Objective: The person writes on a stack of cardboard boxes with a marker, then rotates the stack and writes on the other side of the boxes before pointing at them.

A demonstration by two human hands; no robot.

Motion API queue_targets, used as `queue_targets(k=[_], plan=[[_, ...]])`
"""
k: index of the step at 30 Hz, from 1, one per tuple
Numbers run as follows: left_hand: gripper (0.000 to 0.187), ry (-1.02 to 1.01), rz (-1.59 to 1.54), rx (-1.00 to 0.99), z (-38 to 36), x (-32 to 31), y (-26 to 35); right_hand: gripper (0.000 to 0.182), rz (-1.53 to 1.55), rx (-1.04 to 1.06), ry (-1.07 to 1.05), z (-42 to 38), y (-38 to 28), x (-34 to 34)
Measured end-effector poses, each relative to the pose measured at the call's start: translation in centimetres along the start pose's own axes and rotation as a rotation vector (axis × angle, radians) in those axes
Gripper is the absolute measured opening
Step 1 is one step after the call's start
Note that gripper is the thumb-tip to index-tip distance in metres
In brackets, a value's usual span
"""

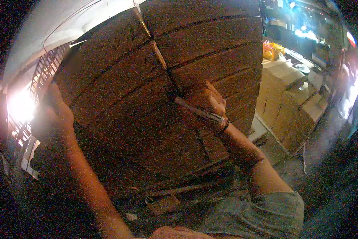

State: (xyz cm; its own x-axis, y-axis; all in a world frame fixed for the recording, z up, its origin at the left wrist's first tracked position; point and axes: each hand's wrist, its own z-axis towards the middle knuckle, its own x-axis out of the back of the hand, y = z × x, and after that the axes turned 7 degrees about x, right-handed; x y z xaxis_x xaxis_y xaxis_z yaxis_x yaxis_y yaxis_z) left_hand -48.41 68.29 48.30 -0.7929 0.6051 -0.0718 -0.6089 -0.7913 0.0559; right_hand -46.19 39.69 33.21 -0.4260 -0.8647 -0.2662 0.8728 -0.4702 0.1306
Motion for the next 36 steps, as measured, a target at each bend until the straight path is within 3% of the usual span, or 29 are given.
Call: queue_targets(k=[5,15,17,22,24,27,29,30,32,36], plan=[[0.023,0.026,-0.008,-0.004,0.2,-0.2,-0.6,0.033,-0.218,0.015,-0.406,0.5,-0.3,1.8],[0.025,0.021,0.060,-0.062,1.3,0.0,-1.0,0.022,-0.098,-0.245,-0.217,-3.4,-1.2,3.5],[0.025,0.008,0.071,-0.056,1.5,0.0,-1.2,0.015,-0.062,-0.038,-0.180,-4.2,-0.7,3.5],[0.026,0.014,-0.101,-0.056,1.0,-0.2,-1.1,0.011,-0.123,-0.068,-0.259,-3.3,-1.8,3.1],[0.026,0.021,-0.027,-0.071,1.3,-0.1,-1.0,0.011,-0.124,-0.052,-0.294,-3.3,-1.8,3.0],[0.026,0.024,-0.040,-0.097,1.3,-0.2,-1.2,0.009,-0.015,-0.195,-0.233,-3.2,-1.9,2.8],[0.026,0.018,-0.125,-0.106,1.3,-0.1,-1.5,0.020,-0.139,-0.085,-0.313,-3.0,-2.1,3.1],[0.026,0.016,-0.014,-0.101,1.5,0.2,-1.4,0.020,-0.140,-0.084,-0.315,-3.0,-2.1,3.2],[0.026,0.012,0.100,-0.092,1.6,0.4,-1.4,0.016,-0.154,-0.082,-0.554,-2.9,-1.8,3.5],[0.025,0.017,0.013,-0.089,1.7,0.3,-1.3,0.014,-0.011,0.058,-0.392,-2.5,-1.5,3.2]])
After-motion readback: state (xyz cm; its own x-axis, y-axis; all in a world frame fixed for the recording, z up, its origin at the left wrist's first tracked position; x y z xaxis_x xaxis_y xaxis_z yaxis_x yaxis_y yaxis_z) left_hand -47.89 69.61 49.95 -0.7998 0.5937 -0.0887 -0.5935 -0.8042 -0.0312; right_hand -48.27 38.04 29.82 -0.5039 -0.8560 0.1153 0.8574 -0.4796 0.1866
